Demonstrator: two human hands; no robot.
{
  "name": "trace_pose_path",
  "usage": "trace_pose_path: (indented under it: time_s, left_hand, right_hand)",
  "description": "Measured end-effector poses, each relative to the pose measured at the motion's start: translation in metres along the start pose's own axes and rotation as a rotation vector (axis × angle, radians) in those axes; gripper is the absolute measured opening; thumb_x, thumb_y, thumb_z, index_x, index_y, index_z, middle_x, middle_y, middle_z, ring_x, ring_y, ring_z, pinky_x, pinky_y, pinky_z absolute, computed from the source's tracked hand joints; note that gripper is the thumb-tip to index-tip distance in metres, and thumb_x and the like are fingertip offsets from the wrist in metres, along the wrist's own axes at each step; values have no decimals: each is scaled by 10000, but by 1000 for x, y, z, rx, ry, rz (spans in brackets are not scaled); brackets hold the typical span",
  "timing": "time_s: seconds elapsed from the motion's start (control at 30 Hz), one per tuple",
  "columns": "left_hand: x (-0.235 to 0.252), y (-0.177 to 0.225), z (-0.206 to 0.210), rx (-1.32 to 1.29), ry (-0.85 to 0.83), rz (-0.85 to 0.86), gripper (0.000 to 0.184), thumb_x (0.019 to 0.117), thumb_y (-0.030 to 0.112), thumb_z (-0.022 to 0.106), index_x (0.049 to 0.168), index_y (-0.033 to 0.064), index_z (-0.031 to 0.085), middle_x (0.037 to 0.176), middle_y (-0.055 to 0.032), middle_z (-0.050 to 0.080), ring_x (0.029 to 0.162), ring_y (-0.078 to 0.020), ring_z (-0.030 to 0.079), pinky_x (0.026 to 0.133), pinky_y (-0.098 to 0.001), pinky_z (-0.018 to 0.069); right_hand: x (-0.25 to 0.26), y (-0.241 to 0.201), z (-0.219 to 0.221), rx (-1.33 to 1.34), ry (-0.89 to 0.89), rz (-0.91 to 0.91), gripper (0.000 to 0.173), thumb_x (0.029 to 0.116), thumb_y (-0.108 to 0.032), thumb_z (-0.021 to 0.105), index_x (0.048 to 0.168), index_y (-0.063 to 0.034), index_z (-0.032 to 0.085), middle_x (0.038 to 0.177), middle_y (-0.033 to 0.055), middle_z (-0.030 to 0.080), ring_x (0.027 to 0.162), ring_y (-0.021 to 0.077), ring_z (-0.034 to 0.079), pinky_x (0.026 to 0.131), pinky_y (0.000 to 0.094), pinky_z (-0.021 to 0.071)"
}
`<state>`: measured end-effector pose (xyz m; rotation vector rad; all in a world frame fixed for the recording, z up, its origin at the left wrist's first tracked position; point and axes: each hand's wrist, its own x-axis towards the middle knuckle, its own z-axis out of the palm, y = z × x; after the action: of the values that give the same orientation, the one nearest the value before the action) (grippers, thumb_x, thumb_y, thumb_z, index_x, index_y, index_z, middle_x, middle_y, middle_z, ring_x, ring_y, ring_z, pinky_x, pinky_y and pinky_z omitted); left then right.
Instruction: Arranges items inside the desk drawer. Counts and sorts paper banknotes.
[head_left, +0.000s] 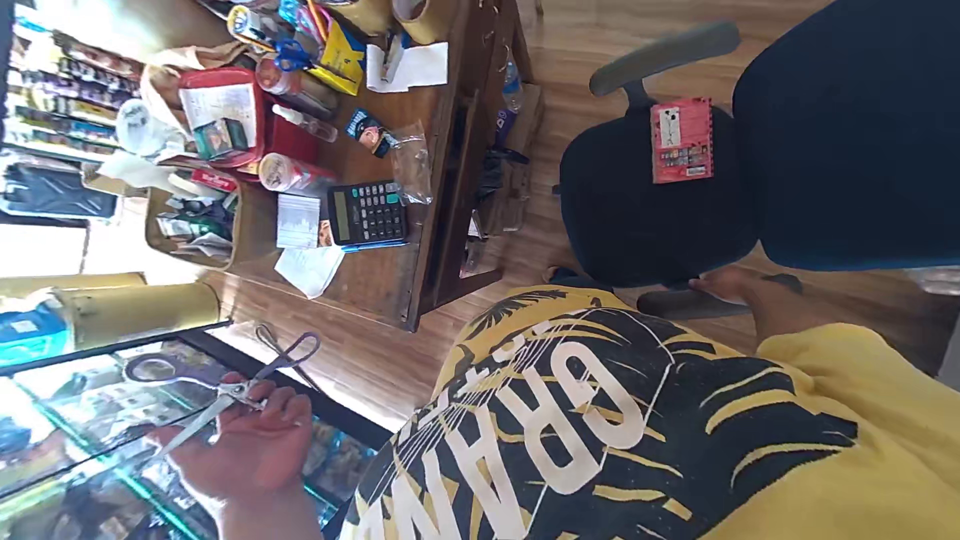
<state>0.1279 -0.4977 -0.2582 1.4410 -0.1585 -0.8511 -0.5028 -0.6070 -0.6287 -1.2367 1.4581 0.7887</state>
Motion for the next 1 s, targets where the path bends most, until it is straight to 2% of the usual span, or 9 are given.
trace_pose_path:
  time_s: [0.17, 0.27, 0.33, 0.4, 0.47, 0.57, 0.77, 0.87, 1.0]
  left_hand:
    - [-9, -4, -38, -59, -19, 50, 900, 872, 845, -47, 937, 244, 619, 688, 61, 623, 574, -94, 608, 519, -277, 539]
    - [-8, -15, -63, -135, -163, 35, 694, 902, 826, 342, 884, 231, 699, 748, 47, 655, 660, -97, 650, 601, -278, 570]
    - [-10, -25, -64, -73, -171, 40, 452, 1036, 543, 422, 923, 209, 705, 800, 32, 686, 671, -86, 656, 606, -250, 571]
    - [-14, -29, -48, 163, -80, 33, 192, 1030, 155, 382, 1136, 173, 541, 856, 34, 668, 631, -48, 618, 561, -192, 539]
    - [-11, -30, -27, 429, -68, 24, 568, 950, -1, 485, 1482, 99, 313, 963, -9, 647, 628, -52, 603, 549, -192, 522]
    - [4, -33, -2, 693, -238, 62, 831, 934, 13, 570, 1622, 72, 109, 1096, -71, 693, 714, -82, 648, 627, -241, 547]
    - [52, -29, 78, 1034, -585, 14, 724, 1023, 118, 556, 1643, 149, 182, 1240, -108, 685, 945, -171, 702, 872, -388, 581]
    - [77, -33, 119, 925, -661, -13, 691, 1038, 117, 532, 1635, 116, 185, 1211, -98, 702, 889, -133, 705, 833, -347, 588]
    - [104, -43, 160, 751, -636, -70, 683, 1019, 81, 550, 1617, 71, 221, 1176, -74, 716, 883, -83, 702, 830, -286, 583]
  right_hand:
    - [44, 38, 37, -65, 91, 66, 625, 1073, -513, 443, 1255, 37, 677, 1324, 302, 628, 1323, 459, 545, 1107, 660, 389]
    - [35, 11, 31, -118, 74, 143, 549, 1064, -449, 503, 1263, 34, 672, 1345, 285, 622, 1333, 440, 546, 1109, 644, 399]
    - [0, -46, 8, -76, 107, 66, 476, 1073, -366, 517, 1299, 33, 646, 1340, 279, 627, 1315, 442, 560, 1103, 640, 408]
    - [-41, -125, -22, -37, 155, -91, 430, 1088, -286, 502, 1362, 31, 596, 1363, 294, 604, 1320, 458, 548, 1110, 646, 396]
    - [-64, -205, -49, -85, 222, -344, 408, 1087, -249, 500, 1378, 22, 595, 1368, 288, 603, 1318, 450, 552, 1118, 637, 396]
    - [-110, -327, -86, -168, 261, -723, 425, 1094, -253, 475, 1423, -2, 571, 1424, 255, 572, 1340, 399, 544, 1152, 565, 393]
    - [-186, -484, -120, -51, 60, -1346, 665, 966, -184, 678, 1550, -33, 397, 1478, 209, 523, 1187, 227, 649, 1009, 375, 542]
    - [-183, -518, -156, -182, -86, -1589, 500, 954, -145, 688, 1412, 22, 576, 1389, 211, 604, 1237, 208, 616, 1075, 337, 489]
    - [-170, -541, -212, -166, -285, -1556, 264, 1011, -160, 630, 1169, 32, 716, 1143, 120, 708, 1041, 43, 638, 939, 198, 505]
